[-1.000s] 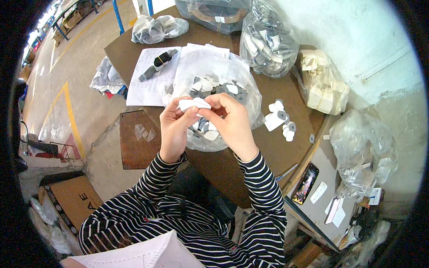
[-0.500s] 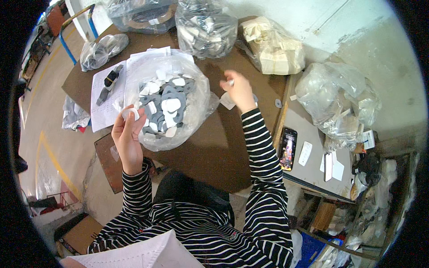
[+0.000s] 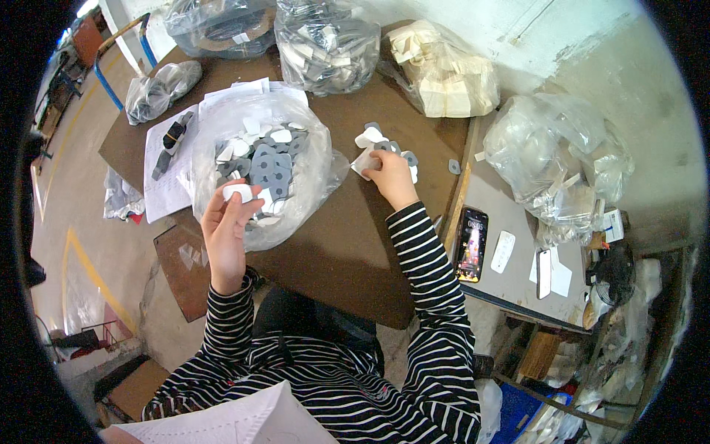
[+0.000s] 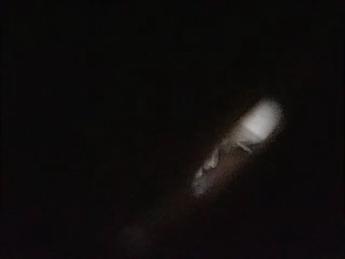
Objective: The person repeatedly picks up small gray and white circular components from a plastic bag and the table, aligns them, and stacks them into a growing pile. The person also briefly handles a black strap-like object and a rubber band before returning to stacking the circular parts.
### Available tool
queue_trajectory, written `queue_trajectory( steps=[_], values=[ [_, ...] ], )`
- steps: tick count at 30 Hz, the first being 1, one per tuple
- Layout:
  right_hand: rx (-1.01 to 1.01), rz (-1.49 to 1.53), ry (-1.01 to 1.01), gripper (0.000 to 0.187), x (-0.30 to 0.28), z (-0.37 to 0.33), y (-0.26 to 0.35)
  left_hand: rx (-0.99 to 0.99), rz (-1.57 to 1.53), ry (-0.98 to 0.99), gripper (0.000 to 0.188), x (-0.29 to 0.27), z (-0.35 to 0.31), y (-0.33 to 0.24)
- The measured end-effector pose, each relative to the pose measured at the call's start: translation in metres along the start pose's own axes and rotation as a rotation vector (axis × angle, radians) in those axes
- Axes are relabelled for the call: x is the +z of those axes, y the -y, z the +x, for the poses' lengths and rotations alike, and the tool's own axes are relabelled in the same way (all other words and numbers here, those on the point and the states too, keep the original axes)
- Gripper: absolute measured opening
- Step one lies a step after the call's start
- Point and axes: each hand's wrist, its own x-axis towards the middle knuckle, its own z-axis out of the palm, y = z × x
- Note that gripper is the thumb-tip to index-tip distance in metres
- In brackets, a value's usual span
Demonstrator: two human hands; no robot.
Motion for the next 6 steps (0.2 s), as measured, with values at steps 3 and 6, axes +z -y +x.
queue_trajectory(
  steps=[3, 6],
  values=[
    [0.024, 0.062, -0.069, 0.039, -0.012, 0.000, 0.009, 0.000, 0.062, 0.033, 0.031, 0.005, 0.000, -0.001],
    [0.003, 0.369, -0.223, 0.040, -0.032, -0.005, 0.047, 0.117, 0.240, 0.044, 0.035, -0.007, 0.008, 0.008]
  ],
)
